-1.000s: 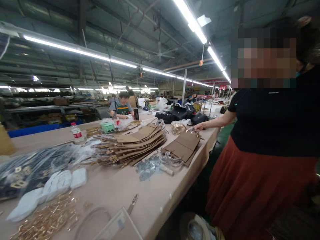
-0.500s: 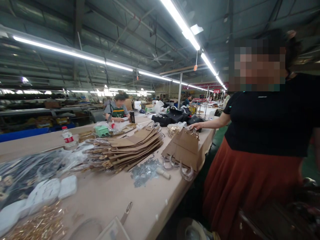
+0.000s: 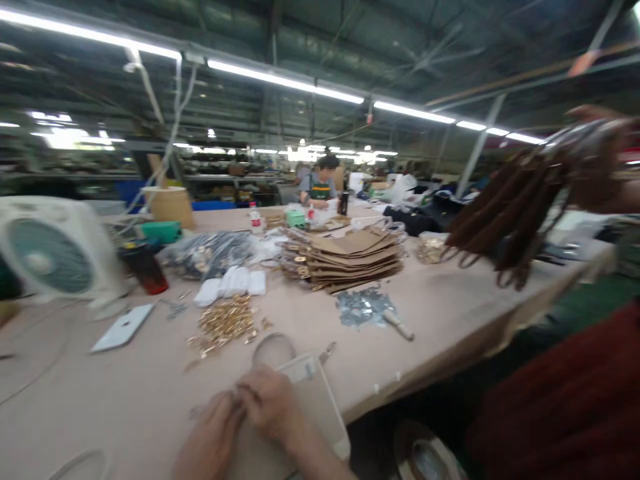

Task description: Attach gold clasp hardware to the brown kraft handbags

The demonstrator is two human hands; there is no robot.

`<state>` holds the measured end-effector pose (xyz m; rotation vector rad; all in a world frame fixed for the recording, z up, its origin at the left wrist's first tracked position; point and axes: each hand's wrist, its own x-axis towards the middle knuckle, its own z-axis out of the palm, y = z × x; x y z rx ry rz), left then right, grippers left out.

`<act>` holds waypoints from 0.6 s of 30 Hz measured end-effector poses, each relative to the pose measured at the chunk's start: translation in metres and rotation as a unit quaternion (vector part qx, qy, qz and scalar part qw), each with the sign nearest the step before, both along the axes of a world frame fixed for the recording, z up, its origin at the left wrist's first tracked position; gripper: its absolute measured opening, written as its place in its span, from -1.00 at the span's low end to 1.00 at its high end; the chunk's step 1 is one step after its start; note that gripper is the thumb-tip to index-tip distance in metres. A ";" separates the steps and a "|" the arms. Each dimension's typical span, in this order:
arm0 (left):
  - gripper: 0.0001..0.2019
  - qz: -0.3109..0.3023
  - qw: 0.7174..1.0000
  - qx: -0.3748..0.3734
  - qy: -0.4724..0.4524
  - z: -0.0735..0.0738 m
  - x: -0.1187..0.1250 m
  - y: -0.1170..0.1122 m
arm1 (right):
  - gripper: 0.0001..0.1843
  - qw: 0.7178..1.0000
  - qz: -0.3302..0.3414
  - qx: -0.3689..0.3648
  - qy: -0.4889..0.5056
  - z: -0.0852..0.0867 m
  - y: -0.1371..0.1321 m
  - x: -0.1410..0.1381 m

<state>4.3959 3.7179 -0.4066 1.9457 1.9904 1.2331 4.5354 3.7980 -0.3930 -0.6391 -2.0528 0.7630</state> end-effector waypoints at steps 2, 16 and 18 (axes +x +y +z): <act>-0.77 0.006 0.999 -0.038 -0.004 -0.009 -0.007 -0.004 | -0.78 0.998 0.002 -0.024 0.064 -0.008 0.002 -0.005; -0.51 -0.009 0.993 -0.060 -0.105 -0.014 -0.024 -0.015 | -0.75 0.949 -0.002 -0.254 0.185 -0.023 0.010 0.001; -0.51 -0.008 0.991 -0.059 -0.124 -0.015 -0.026 -0.014 | -0.77 0.954 0.019 -0.249 0.165 -0.021 0.010 0.001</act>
